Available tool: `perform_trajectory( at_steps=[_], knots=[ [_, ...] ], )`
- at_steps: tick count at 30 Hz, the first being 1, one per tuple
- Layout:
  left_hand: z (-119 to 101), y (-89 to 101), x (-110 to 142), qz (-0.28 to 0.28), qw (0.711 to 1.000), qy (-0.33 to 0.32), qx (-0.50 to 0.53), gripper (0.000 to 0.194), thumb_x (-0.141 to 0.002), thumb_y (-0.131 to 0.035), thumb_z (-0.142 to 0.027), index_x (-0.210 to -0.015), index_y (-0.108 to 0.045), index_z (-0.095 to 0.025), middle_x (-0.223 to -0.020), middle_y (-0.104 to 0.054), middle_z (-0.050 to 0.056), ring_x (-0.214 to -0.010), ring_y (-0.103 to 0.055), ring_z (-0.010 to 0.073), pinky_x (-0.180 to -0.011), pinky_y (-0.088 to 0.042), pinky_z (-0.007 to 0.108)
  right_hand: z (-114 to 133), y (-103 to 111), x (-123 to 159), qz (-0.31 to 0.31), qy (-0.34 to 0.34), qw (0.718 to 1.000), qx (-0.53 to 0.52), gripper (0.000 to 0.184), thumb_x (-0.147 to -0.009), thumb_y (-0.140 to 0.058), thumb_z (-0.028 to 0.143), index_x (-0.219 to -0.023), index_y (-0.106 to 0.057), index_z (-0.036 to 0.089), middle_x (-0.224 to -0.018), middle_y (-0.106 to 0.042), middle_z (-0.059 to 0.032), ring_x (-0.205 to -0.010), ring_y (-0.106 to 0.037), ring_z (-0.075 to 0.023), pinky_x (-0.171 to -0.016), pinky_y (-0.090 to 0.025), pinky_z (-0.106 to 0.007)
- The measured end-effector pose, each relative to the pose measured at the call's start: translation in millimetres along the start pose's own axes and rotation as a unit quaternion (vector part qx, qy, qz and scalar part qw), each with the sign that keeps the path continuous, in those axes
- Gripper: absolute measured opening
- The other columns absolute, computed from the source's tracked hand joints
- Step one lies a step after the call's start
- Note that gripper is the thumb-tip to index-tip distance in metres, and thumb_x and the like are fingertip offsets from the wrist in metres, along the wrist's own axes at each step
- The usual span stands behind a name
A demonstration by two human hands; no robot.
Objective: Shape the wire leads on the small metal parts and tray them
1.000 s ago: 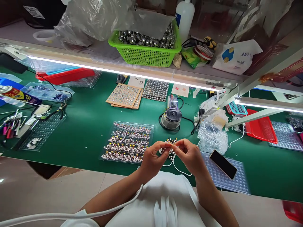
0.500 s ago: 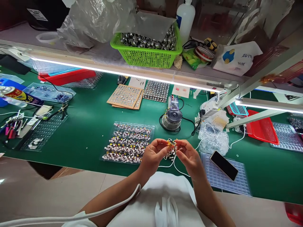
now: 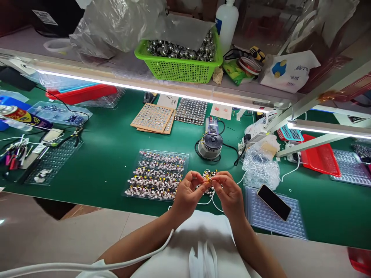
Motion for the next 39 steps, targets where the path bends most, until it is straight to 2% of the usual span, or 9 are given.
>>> perform_trajectory(
  at_steps=[8,16,21,25,31,36,39],
  knots=[
    [0,1.1,1,0.003,1.000,-0.009,-0.018,0.033,-0.072,-0.078,-0.036,-0.086,-0.053,-0.019,-0.078,-0.066,0.000,-0.075,-0.064,0.0133,-0.070,-0.049,0.023,3,-3,1,0.036,0.005,0.999,0.025,0.008,-0.091,-0.058,0.026,-0.096,-0.064,0.025,-0.104,-0.055,-0.0057,-0.098,-0.058,-0.0202,-0.087,-0.048,-0.036],
    [5,5.0,0,0.016,0.999,-0.016,-0.049,0.031,-0.077,-0.074,-0.033,-0.098,-0.056,-0.019,-0.085,-0.071,0.003,-0.083,-0.067,0.0163,-0.075,-0.050,0.025,2,-3,0,0.040,0.009,0.999,0.010,0.001,-0.090,-0.060,0.024,-0.090,-0.061,0.023,-0.099,-0.056,-0.0048,-0.096,-0.058,-0.0199,-0.087,-0.048,-0.036],
    [7,4.9,-1,0.042,0.996,-0.019,-0.075,0.034,-0.081,-0.071,-0.031,-0.111,-0.062,-0.018,-0.097,-0.073,0.007,-0.093,-0.068,0.0193,-0.081,-0.051,0.027,8,-3,-1,0.042,0.033,0.998,0.025,0.004,-0.090,-0.060,0.020,-0.089,-0.060,0.024,-0.098,-0.056,-0.0044,-0.095,-0.058,-0.0197,-0.084,-0.048,-0.036],
    [6,4.2,-1,0.050,0.996,-0.027,-0.065,0.025,-0.080,-0.071,-0.029,-0.102,-0.069,-0.017,-0.102,-0.072,0.008,-0.096,-0.067,0.0203,-0.084,-0.052,0.028,15,-3,-2,0.039,0.063,0.996,0.047,0.008,-0.090,-0.057,0.017,-0.090,-0.059,0.024,-0.096,-0.057,-0.0036,-0.094,-0.058,-0.0193,-0.085,-0.047,-0.036],
    [4,6.2,-3,0.024,0.995,-0.047,-0.083,0.013,-0.078,-0.071,-0.025,-0.089,-0.072,-0.016,-0.091,-0.073,0.006,-0.089,-0.067,0.0182,-0.082,-0.052,0.027,25,-5,-2,0.012,0.117,0.985,0.126,0.011,-0.088,-0.055,0.012,-0.089,-0.056,0.023,-0.093,-0.056,-0.0034,-0.092,-0.057,-0.0194,-0.083,-0.046,-0.036],
    [0,7.9,-4,-0.006,0.990,-0.070,-0.125,0.010,-0.078,-0.067,-0.020,-0.086,-0.073,-0.016,-0.087,-0.074,0.005,-0.084,-0.067,0.0170,-0.081,-0.052,0.026,27,-8,2,-0.009,0.115,0.983,0.143,0.012,-0.086,-0.055,0.011,-0.086,-0.055,0.023,-0.095,-0.056,-0.0041,-0.093,-0.056,-0.0198,-0.085,-0.045,-0.038],
    [1,8.8,-5,-0.012,0.991,-0.065,-0.112,0.011,-0.076,-0.069,-0.020,-0.085,-0.073,-0.016,-0.087,-0.074,0.005,-0.084,-0.068,0.0170,-0.080,-0.052,0.026,29,-11,4,-0.002,0.114,0.985,0.131,0.012,-0.085,-0.055,0.011,-0.085,-0.056,0.023,-0.097,-0.055,-0.0043,-0.093,-0.057,-0.0199,-0.087,-0.045,-0.039]
  ],
)
Point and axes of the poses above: each hand's wrist, its own x-axis away from the middle knuckle, its own y-axis out of the back of the hand, z = x × y, the point moved 8 cm from there along -x, towards the middle knuckle
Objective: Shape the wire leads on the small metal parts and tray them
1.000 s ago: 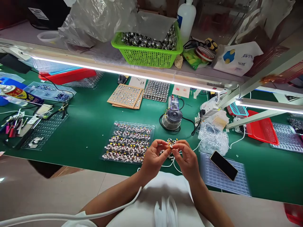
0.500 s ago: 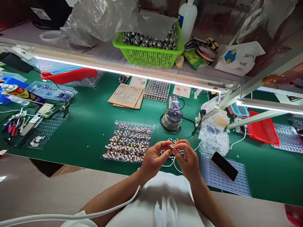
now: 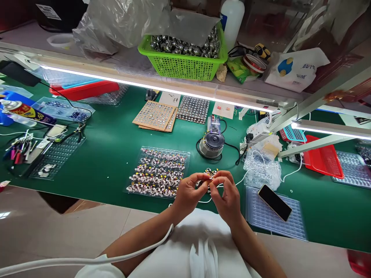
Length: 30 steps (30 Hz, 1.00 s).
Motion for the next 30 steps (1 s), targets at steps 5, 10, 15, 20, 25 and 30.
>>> perform_trajectory(
  at_steps=[5,10,15,20,25,30],
  knots=[
    [8,-1.2,-1,0.004,0.996,0.044,0.079,0.014,-0.071,-0.076,-0.023,-0.083,-0.073,-0.015,-0.083,-0.074,0.005,-0.078,-0.067,0.0152,-0.074,-0.053,0.024,-6,-1,0,0.012,-0.024,0.999,-0.032,0.012,-0.085,-0.055,0.011,-0.085,-0.056,0.023,-0.100,-0.056,-0.0050,-0.099,-0.057,-0.0214,-0.090,-0.045,-0.041],
    [10,-3.9,0,0.009,0.989,0.075,0.127,0.017,-0.069,-0.079,-0.026,-0.082,-0.074,-0.015,-0.080,-0.073,0.003,-0.073,-0.065,0.0117,-0.067,-0.051,0.019,-22,-1,1,0.013,-0.076,0.994,-0.074,0.009,-0.085,-0.058,0.015,-0.086,-0.055,0.023,-0.104,-0.056,-0.0059,-0.102,-0.057,-0.0224,-0.091,-0.046,-0.043],
    [8,-4.1,0,0.004,0.988,0.073,0.133,0.019,-0.067,-0.081,-0.027,-0.080,-0.074,-0.015,-0.079,-0.073,0.004,-0.074,-0.065,0.0127,-0.069,-0.051,0.021,-27,-3,2,0.007,-0.090,0.992,-0.087,0.007,-0.086,-0.060,0.018,-0.083,-0.055,0.023,-0.102,-0.056,-0.0061,-0.102,-0.057,-0.0228,-0.091,-0.047,-0.044],
    [7,-4.8,1,0.014,0.990,0.069,0.123,0.018,-0.069,-0.080,-0.027,-0.082,-0.074,-0.015,-0.081,-0.073,0.004,-0.076,-0.065,0.0139,-0.073,-0.052,0.023,-28,-3,2,0.006,-0.093,0.991,-0.092,0.007,-0.086,-0.060,0.019,-0.082,-0.056,0.023,-0.101,-0.057,-0.0062,-0.100,-0.057,-0.0225,-0.090,-0.048,-0.042],
    [8,-4.1,1,0.013,0.993,0.062,0.100,0.018,-0.070,-0.078,-0.027,-0.082,-0.074,-0.015,-0.083,-0.074,0.005,-0.078,-0.066,0.0158,-0.075,-0.052,0.025,-29,-3,1,0.003,-0.097,0.991,-0.094,0.007,-0.087,-0.060,0.020,-0.082,-0.055,0.022,-0.100,-0.057,-0.0062,-0.099,-0.058,-0.0221,-0.089,-0.048,-0.041],
    [3,-2.1,4,0.014,0.999,0.036,0.036,0.016,-0.074,-0.072,-0.026,-0.086,-0.074,-0.015,-0.088,-0.075,0.007,-0.083,-0.069,0.0193,-0.078,-0.054,0.028,-29,-2,2,0.002,-0.100,0.991,-0.090,0.008,-0.087,-0.059,0.021,-0.081,-0.055,0.022,-0.098,-0.058,-0.0060,-0.098,-0.058,-0.0217,-0.088,-0.048,-0.041]
  ],
)
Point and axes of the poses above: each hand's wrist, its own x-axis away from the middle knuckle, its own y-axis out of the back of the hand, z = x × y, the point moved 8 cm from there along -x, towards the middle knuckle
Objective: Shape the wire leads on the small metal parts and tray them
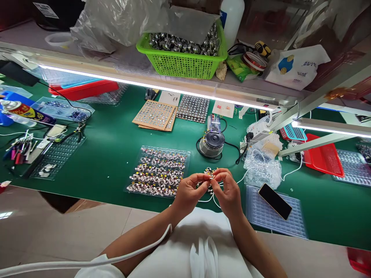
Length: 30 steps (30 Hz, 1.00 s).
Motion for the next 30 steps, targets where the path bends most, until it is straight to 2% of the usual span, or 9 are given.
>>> perform_trajectory(
  at_steps=[7,8,10,12,14,18,22,27,30],
  knots=[
    [-10,2.4,4,0.000,0.991,-0.060,-0.123,0.014,-0.081,-0.065,-0.023,-0.089,-0.074,-0.017,-0.092,-0.076,0.007,-0.087,-0.069,0.0203,-0.081,-0.054,0.029,-1,0,-1,-0.008,-0.031,0.998,0.047,0.005,-0.085,-0.060,0.023,-0.082,-0.055,0.021,-0.094,-0.061,-0.0046,-0.093,-0.060,-0.0211,-0.082,-0.048,-0.037],
    [-10,3.3,3,-0.002,0.990,-0.060,-0.124,0.013,-0.080,-0.065,-0.023,-0.089,-0.074,-0.017,-0.091,-0.076,0.006,-0.086,-0.069,0.0201,-0.081,-0.054,0.029,-3,0,-1,-0.009,-0.045,0.997,0.055,0.006,-0.084,-0.061,0.024,-0.087,-0.056,0.022,-0.094,-0.062,-0.0041,-0.091,-0.061,-0.0208,-0.081,-0.048,-0.036],
    [-9,5.1,1,-0.003,0.993,-0.051,-0.109,0.013,-0.080,-0.066,-0.024,-0.088,-0.073,-0.017,-0.089,-0.076,0.006,-0.084,-0.069,0.0196,-0.079,-0.054,0.029,-9,0,-3,-0.005,-0.073,0.996,0.056,0.019,-0.083,-0.063,0.025,-0.101,-0.056,0.022,-0.095,-0.064,-0.0035,-0.088,-0.062,-0.0201,-0.079,-0.048,-0.036],
    [-6,5.6,0,0.004,0.997,-0.031,-0.071,0.013,-0.079,-0.068,-0.025,-0.087,-0.073,-0.017,-0.087,-0.075,0.006,-0.082,-0.068,0.0189,-0.077,-0.054,0.028,-13,0,-4,0.012,-0.086,0.996,0.029,0.032,-0.082,-0.065,0.026,-0.112,-0.054,0.023,-0.098,-0.064,-0.0039,-0.088,-0.062,-0.0197,-0.079,-0.048,-0.035],
    [-4,3.9,-2,0.020,1.000,-0.006,-0.024,0.014,-0.077,-0.070,-0.027,-0.086,-0.072,-0.016,-0.086,-0.075,0.006,-0.080,-0.068,0.0179,-0.075,-0.053,0.027,-14,-1,-5,0.045,-0.078,0.996,-0.020,0.034,-0.084,-0.063,0.028,-0.116,-0.055,0.024,-0.100,-0.063,-0.0043,-0.090,-0.061,-0.0195,-0.078,-0.049,-0.034],
    [-6,0.1,-2,0.041,0.998,0.022,0.031,0.018,-0.074,-0.074,-0.029,-0.085,-0.069,-0.016,-0.084,-0.074,0.005,-0.078,-0.068,0.0167,-0.074,-0.053,0.026,-6,0,-6,0.092,-0.042,0.992,-0.076,0.023,-0.085,-0.061,0.029,-0.108,-0.062,0.025,-0.106,-0.058,-0.0047,-0.089,-0.059,-0.0182,-0.076,-0.049,-0.032],
    [-10,-1.4,-1,0.045,0.999,0.018,0.014,0.018,-0.075,-0.073,-0.028,-0.086,-0.065,-0.016,-0.084,-0.073,0.005,-0.081,-0.068,0.0174,-0.076,-0.053,0.027,0,-1,-6,0.104,-0.025,0.992,-0.064,0.020,-0.083,-0.063,0.028,-0.102,-0.063,0.024,-0.107,-0.058,-0.0055,-0.098,-0.058,-0.0215,-0.079,-0.048,-0.033],
    [-14,0.2,1,0.035,0.998,-0.012,-0.051,0.015,-0.077,-0.069,-0.024,-0.088,-0.061,-0.017,-0.084,-0.071,0.004,-0.082,-0.068,0.0174,-0.073,-0.051,0.026,5,-2,-5,0.082,0.002,0.996,-0.035,0.012,-0.082,-0.064,0.022,-0.094,-0.064,0.024,-0.102,-0.060,-0.0051,-0.099,-0.058,-0.0220,-0.084,-0.047,-0.036],
    [-15,0.8,2,0.034,0.995,-0.026,-0.092,0.017,-0.078,-0.067,-0.021,-0.091,-0.057,-0.018,-0.081,-0.070,0.003,-0.079,-0.067,0.0167,-0.071,-0.050,0.025,8,-1,-3,0.058,0.017,0.998,-0.015,0.006,-0.084,-0.063,0.019,-0.086,-0.064,0.024,-0.098,-0.061,-0.0043,-0.097,-0.059,-0.0210,-0.092,-0.045,-0.041]
  ],
)
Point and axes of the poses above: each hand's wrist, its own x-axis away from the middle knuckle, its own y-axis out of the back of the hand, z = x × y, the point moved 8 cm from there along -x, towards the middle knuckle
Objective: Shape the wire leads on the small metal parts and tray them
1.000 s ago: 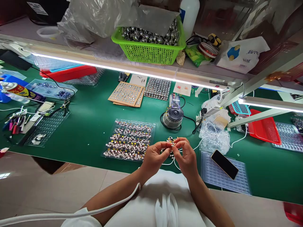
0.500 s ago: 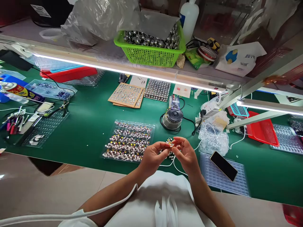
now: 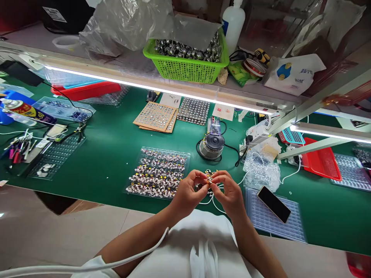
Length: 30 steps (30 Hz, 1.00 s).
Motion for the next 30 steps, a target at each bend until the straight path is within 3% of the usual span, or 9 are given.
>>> perform_trajectory(
  at_steps=[4,9,13,18,22,25,27,30],
  knots=[
    [-6,0.9,1,0.005,0.998,-0.033,-0.061,0.018,-0.083,-0.064,-0.023,-0.097,-0.055,-0.020,-0.087,-0.070,0.004,-0.086,-0.067,0.0183,-0.077,-0.051,0.029,-3,3,2,-0.033,-0.009,0.999,-0.002,0.003,-0.086,-0.062,0.022,-0.084,-0.065,0.023,-0.096,-0.061,-0.0047,-0.095,-0.060,-0.0208,-0.092,-0.046,-0.041],
    [-39,12.2,15,-0.082,0.951,-0.227,-0.194,0.012,-0.082,-0.065,-0.019,-0.093,-0.061,-0.021,-0.100,-0.064,0.007,-0.098,-0.061,0.0208,-0.091,-0.047,0.037,-3,9,4,-0.060,-0.019,0.998,-0.002,0.006,-0.088,-0.062,0.025,-0.085,-0.065,0.022,-0.098,-0.060,-0.0057,-0.095,-0.060,-0.0213,-0.087,-0.049,-0.040],
    [-46,8.9,23,-0.085,0.928,-0.291,-0.218,0.012,-0.083,-0.065,-0.016,-0.093,-0.067,-0.023,-0.089,-0.063,0.005,-0.088,-0.060,0.0191,-0.081,-0.049,0.034,1,10,5,-0.070,-0.008,0.998,0.008,0.004,-0.088,-0.062,0.025,-0.086,-0.065,0.023,-0.099,-0.060,-0.0061,-0.097,-0.060,-0.0220,-0.088,-0.049,-0.040],
    [-41,5.0,17,-0.065,0.943,-0.274,-0.176,0.015,-0.084,-0.066,-0.017,-0.096,-0.071,-0.024,-0.085,-0.066,0.004,-0.084,-0.061,0.0186,-0.078,-0.049,0.032,7,6,6,-0.061,0.013,0.997,0.036,0.003,-0.088,-0.061,0.023,-0.087,-0.063,0.024,-0.098,-0.060,-0.0055,-0.096,-0.060,-0.0213,-0.090,-0.048,-0.041],
    [-25,6.1,7,-0.014,0.982,-0.172,-0.079,0.009,-0.085,-0.066,-0.023,-0.091,-0.072,-0.021,-0.091,-0.066,0.006,-0.087,-0.063,0.0187,-0.078,-0.050,0.030,12,4,6,-0.037,0.036,0.997,0.054,0.005,-0.089,-0.060,0.020,-0.090,-0.063,0.024,-0.100,-0.060,-0.0051,-0.097,-0.060,-0.0208,-0.091,-0.047,-0.040],
    [-16,3.2,1,0.053,0.993,-0.108,-0.012,0.008,-0.085,-0.067,-0.025,-0.088,-0.070,-0.019,-0.090,-0.066,0.006,-0.086,-0.063,0.0184,-0.079,-0.049,0.029,17,2,6,-0.004,0.055,0.997,0.053,0.008,-0.089,-0.060,0.017,-0.092,-0.062,0.024,-0.100,-0.060,-0.0044,-0.096,-0.061,-0.0200,-0.090,-0.047,-0.039],
    [-18,2.0,0,0.082,0.991,-0.109,-0.013,0.007,-0.085,-0.067,-0.024,-0.088,-0.070,-0.018,-0.089,-0.065,0.006,-0.085,-0.063,0.0180,-0.079,-0.049,0.029,20,1,5,0.020,0.065,0.996,0.055,0.009,-0.089,-0.060,0.016,-0.093,-0.062,0.024,-0.100,-0.060,-0.0042,-0.095,-0.061,-0.0197,-0.089,-0.047,-0.038],
    [-30,4.6,2,0.064,0.978,-0.181,-0.076,0.005,-0.086,-0.064,-0.020,-0.088,-0.069,-0.019,-0.088,-0.063,0.006,-0.085,-0.062,0.0177,-0.078,-0.049,0.029,24,-1,4,0.040,0.081,0.994,0.067,0.011,-0.089,-0.059,0.015,-0.094,-0.062,0.024,-0.099,-0.061,-0.0043,-0.094,-0.061,-0.0196,-0.088,-0.048,-0.038]
  ],
)
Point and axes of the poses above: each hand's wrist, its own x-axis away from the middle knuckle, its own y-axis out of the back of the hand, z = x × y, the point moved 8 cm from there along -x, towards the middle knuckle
